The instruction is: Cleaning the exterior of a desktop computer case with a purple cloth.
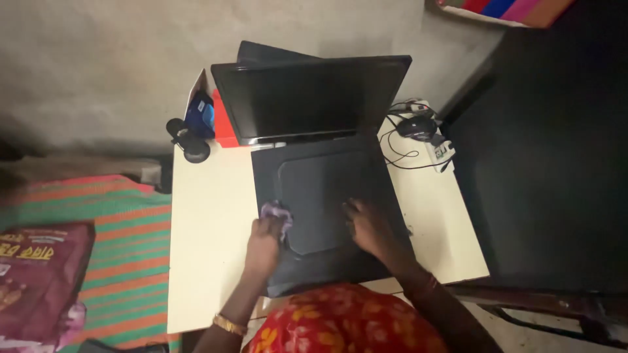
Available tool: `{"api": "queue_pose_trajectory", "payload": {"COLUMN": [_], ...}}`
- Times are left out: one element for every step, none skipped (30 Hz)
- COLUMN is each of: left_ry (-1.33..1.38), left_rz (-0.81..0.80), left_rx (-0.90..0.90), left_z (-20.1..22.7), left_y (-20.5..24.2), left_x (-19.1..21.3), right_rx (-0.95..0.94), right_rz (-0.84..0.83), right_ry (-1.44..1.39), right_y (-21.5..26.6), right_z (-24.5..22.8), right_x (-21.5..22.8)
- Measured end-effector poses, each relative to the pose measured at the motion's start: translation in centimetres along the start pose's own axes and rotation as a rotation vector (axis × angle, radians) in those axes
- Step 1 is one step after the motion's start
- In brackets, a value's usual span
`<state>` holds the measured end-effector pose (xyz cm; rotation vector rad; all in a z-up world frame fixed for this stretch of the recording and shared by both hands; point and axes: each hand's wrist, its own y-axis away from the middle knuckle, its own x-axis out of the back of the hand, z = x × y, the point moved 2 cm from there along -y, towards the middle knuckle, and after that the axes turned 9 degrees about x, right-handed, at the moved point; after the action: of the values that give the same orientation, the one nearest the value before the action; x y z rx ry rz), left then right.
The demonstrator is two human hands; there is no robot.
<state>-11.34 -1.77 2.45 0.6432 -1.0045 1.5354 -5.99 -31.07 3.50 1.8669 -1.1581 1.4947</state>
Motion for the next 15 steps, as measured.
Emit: {"api": "queue_pose_trajectory", "payload": {"left_ry": [0.002, 0.002, 0.003, 0.003, 0.043, 0.084, 0.086, 0.153, 0.221, 0.219, 0.454, 0.687, 0.686, 0.756, 0.822], "left_rz": [0.0, 0.023, 0.045, 0.045, 0.103, 0.162, 0.164, 0.131, 0.097, 0.105, -0.009, -0.129, -0.123, -0.031, 0.059], "left_rx": [0.003, 0.02, 0.037, 0.04, 0.092, 0.139, 0.138, 0.218, 0.297, 0.294, 0.363, 0.426, 0.421, 0.272, 0.121], "left_z": [-0.4, -0.8, -1.2, -1.4, -1.7, -2.0, -0.7, 0.4, 1.5, 2.7, 3.8, 5.1, 4.2, 3.5, 2.9], "left_y": [-1.7, -3.4, -5.0, -7.1, -9.3, -11.7, -12.5, -13.4, -14.3, -14.4, -14.5, -14.6, -14.3, -14.1, -13.8], "left_x": [0.0, 0.1, 0.2, -0.8, -1.6, -2.4, -2.6, -2.9, -3.2, -2.3, -1.8, -1.4, -2.3, -3.2, -4.0], "right_rx": [0.001, -0.036, -0.073, -0.071, -0.015, 0.039, 0.04, 0.083, 0.126, 0.133, 0.087, 0.039, 0.044, 0.032, 0.019], "right_rz": [-0.003, -0.076, -0.149, -0.151, -0.114, -0.072, -0.071, 0.1, 0.272, 0.276, 0.292, 0.309, 0.314, 0.316, 0.316], "right_ry": [0.001, 0.01, 0.019, 0.02, -0.121, -0.259, -0.256, -0.387, -0.517, -0.515, -0.552, -0.588, -0.587, -0.454, -0.321], "right_y": [-1.2, -2.4, -3.5, -5.2, -6.8, -8.7, -10.2, -12.1, -13.9, -15.4, -16.8, -18.2, -18.7, -18.9, -19.0], "right_z": [0.2, 0.4, 0.5, -0.4, -1.4, -2.3, -1.9, -1.5, -1.0, -1.3, -1.4, -1.5, -2.0, -2.6, -3.0], "right_x": [0.3, 0.5, 0.7, 1.6, 2.5, 3.6, 1.3, -0.6, -2.5, -3.1, -3.6, -4.1, -2.5, -0.9, 0.6]}}
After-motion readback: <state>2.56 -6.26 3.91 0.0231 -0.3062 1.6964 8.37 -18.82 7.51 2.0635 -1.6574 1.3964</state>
